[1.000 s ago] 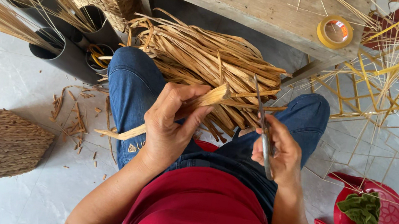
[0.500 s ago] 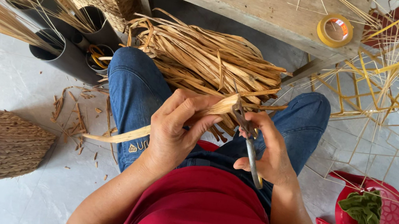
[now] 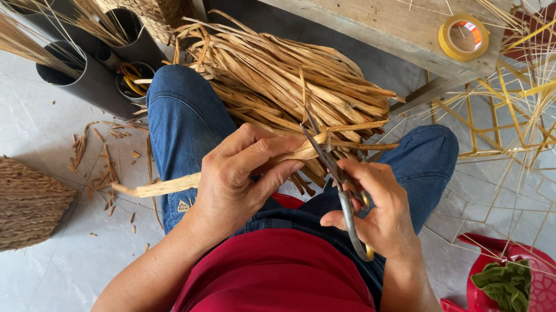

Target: The person sits on the floor of a craft workshop, moves woven baskets aside, then takes a bundle of dried plant stalks onto their lap and trims and splits individual stalks with scissors, setting trimmed pieces aside.

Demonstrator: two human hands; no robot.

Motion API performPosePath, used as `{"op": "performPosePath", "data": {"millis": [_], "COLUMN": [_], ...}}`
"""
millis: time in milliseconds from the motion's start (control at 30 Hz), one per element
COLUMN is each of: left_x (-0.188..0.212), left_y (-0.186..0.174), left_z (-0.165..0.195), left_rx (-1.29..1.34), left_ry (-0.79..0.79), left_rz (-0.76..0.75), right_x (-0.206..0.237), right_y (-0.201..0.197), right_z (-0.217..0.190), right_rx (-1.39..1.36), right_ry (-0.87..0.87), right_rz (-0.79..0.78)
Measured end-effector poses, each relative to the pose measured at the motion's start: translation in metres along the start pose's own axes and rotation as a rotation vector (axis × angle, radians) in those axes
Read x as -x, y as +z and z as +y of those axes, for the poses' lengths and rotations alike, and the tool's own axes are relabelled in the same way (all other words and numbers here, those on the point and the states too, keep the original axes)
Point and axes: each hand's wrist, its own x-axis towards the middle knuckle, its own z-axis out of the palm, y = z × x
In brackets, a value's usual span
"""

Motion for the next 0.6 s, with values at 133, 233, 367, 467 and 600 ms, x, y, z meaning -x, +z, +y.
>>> {"op": "performPosePath", "data": {"millis": [133, 233, 367, 467, 600], "left_x": [0.001, 0.004, 0.007, 0.011, 0.013], "left_y": [-0.002, -0.002, -0.002, -0.004, -0.001], "left_z": [0.0, -0.004, -0.013, -0.018, -0.023], "left_rx": [0.001, 0.047, 0.134, 0.361, 0.61], "left_ry": [-0.03, -0.068, -0.099, -0.24, -0.347], "left_rz": [-0.01, -0.029, -0.061, -0.103, -0.143], "right_x": [0.008, 0.016, 0.02, 0.018, 0.006], "right_y": [0.006, 0.013, 0.018, 0.017, 0.017], "right_z": [0.006, 0.012, 0.019, 0.016, -0.002], "right_rx": [-0.015, -0.057, -0.155, -0.334, -0.616], "right_ry": [-0.008, 0.073, 0.123, 0.117, 0.097], "right_rz": [0.036, 0.043, 0.089, 0.117, 0.174]}}
